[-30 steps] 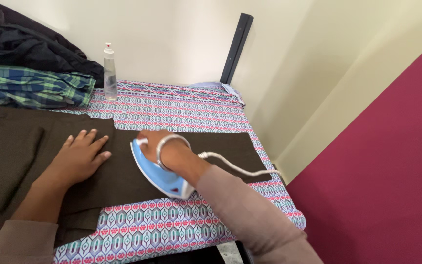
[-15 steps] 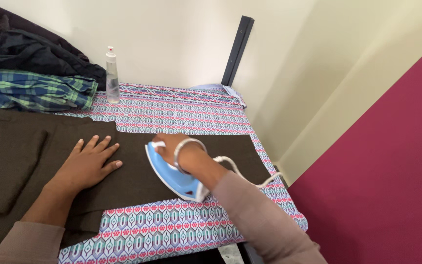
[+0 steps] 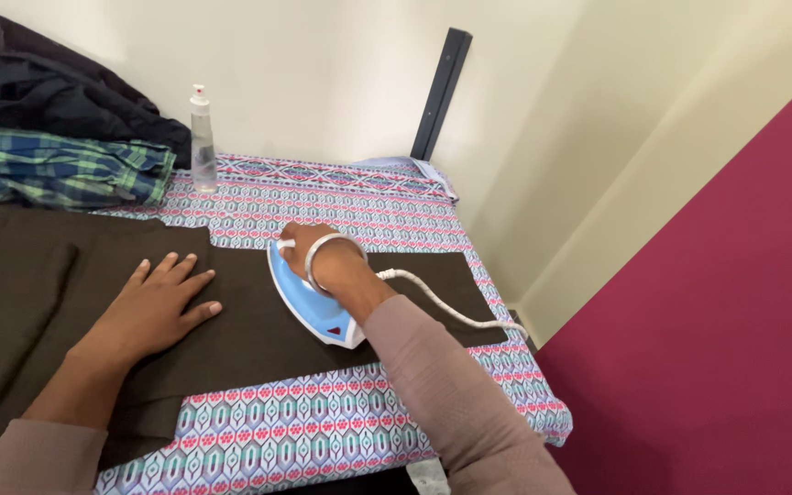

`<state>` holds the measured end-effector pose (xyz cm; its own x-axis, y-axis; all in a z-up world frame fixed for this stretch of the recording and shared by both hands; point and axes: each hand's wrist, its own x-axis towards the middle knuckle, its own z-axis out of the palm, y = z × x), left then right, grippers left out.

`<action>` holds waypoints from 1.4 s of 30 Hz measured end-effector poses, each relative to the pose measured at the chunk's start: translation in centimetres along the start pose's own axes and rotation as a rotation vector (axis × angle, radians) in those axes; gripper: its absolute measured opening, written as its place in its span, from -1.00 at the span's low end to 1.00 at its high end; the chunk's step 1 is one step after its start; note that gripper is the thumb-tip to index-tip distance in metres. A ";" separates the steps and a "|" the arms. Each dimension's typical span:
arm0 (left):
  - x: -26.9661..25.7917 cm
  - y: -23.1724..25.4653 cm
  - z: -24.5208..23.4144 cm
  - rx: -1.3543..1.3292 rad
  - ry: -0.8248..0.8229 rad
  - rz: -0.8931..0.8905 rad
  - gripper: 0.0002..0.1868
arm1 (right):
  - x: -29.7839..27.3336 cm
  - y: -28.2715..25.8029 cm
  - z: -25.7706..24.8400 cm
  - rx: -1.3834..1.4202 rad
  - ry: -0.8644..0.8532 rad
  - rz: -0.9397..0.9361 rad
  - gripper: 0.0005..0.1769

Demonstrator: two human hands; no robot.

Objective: The person irons a pair of dark trousers laid out on an ironing board. They use a blue and white electric iron, moving it back and forth across the fabric while holding the garment steady with their left hand. The ironing board is covered with a patterned cloth, and other folded clothes are visible in the background.

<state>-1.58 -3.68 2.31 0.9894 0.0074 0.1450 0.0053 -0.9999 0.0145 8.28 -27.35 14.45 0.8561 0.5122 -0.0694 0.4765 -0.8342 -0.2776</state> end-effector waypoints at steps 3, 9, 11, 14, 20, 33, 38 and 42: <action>-0.1 -0.3 0.1 -0.062 0.055 0.036 -0.29 | -1.3 0.8 0.5 0.035 -0.021 -0.012 -0.52; -0.1 -0.5 -0.1 -0.056 0.050 0.034 -0.30 | -5.0 2.8 -0.1 0.013 -0.035 -0.043 -0.53; 0.0 -0.5 -0.1 -0.058 0.036 0.027 -0.29 | -5.1 2.6 -0.2 0.014 -0.046 -0.009 -0.52; 0.1 -0.5 0.0 -0.076 0.044 0.030 -0.30 | -3.5 1.9 -0.4 0.014 -0.024 0.019 -0.53; 0.2 -0.8 0.0 -0.067 0.041 0.023 -0.29 | -0.1 1.2 -0.7 0.002 -0.008 0.069 -0.52; 0.4 -0.8 0.5 -0.069 0.059 0.054 -0.30 | -4.9 2.8 -0.9 -0.001 -0.031 -0.037 -0.51; 0.2 -0.7 0.4 -0.102 0.076 0.055 -0.30 | -2.2 2.5 -0.2 -0.013 0.017 -0.041 -0.51; 0.1 -0.6 0.1 -0.083 0.039 0.041 -0.30 | -0.6 2.2 -0.7 -0.013 0.010 -0.004 -0.50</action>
<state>-1.44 -3.07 2.19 0.9822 -0.0315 0.1851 -0.0489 -0.9948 0.0898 8.92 -29.67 14.52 0.8562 0.5133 -0.0588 0.4823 -0.8349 -0.2651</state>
